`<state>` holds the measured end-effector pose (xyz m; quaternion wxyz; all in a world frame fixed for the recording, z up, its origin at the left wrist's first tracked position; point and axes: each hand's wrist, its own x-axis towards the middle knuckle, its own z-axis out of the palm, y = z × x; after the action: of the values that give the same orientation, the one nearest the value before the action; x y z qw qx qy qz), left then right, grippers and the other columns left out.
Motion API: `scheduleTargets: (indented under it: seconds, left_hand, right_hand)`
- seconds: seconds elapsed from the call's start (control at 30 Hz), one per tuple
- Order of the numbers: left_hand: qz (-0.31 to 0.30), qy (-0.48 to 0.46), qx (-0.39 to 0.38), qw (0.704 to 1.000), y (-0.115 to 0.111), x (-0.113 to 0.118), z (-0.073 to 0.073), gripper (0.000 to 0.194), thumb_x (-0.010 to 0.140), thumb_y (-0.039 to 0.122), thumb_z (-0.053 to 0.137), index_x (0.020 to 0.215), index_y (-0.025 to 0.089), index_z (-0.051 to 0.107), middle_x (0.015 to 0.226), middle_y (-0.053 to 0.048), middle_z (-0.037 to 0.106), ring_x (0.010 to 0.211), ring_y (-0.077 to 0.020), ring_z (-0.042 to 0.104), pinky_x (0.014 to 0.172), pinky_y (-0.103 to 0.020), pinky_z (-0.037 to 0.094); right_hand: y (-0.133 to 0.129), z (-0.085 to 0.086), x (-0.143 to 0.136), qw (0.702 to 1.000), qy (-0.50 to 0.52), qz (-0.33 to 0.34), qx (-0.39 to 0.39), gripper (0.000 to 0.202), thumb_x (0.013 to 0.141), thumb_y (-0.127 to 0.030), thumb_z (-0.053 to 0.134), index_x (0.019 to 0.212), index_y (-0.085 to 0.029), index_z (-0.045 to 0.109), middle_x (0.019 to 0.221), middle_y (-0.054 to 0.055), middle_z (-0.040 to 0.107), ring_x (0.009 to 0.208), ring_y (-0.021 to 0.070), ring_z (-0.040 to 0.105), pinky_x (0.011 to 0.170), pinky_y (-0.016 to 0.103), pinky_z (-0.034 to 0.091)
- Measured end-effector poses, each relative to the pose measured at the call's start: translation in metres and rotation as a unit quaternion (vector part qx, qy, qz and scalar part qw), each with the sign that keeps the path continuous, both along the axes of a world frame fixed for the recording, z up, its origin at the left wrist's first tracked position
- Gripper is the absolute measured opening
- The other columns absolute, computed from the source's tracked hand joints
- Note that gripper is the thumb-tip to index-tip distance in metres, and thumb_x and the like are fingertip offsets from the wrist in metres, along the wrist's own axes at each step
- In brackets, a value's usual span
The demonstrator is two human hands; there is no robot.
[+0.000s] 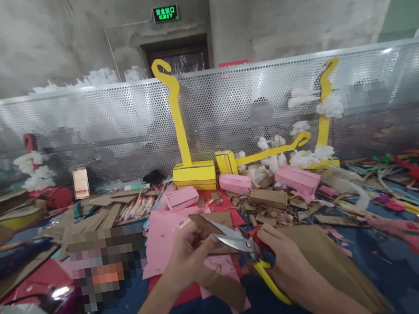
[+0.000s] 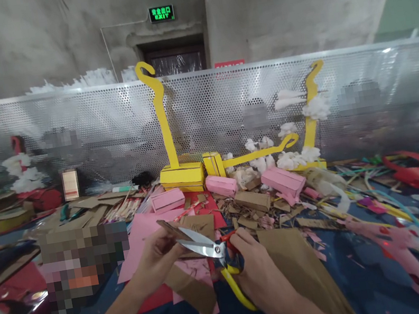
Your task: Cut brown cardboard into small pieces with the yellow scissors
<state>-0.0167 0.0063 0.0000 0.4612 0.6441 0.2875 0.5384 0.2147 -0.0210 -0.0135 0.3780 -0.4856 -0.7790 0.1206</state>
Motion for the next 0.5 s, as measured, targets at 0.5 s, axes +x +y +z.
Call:
scheduleTargets:
  seconds: [0.5]
  left_hand:
    - [-0.004,0.002,-0.014,1.000,-0.0030,0.0025,0.0063,0.025,0.082,0.035,0.075,0.092,0.013,0.068,0.082,-0.006,0.072,0.079,-0.0191,0.068,0.074,-0.030,0.056]
  right_hand:
    - [-0.0013,0.0028,0.0017,1.000,-0.022,-0.002,-0.016,0.033,0.076,-0.035,0.076,0.070,-0.022,0.046,0.078,0.000,0.056,0.069,0.0171,0.050,0.060,0.026,0.037]
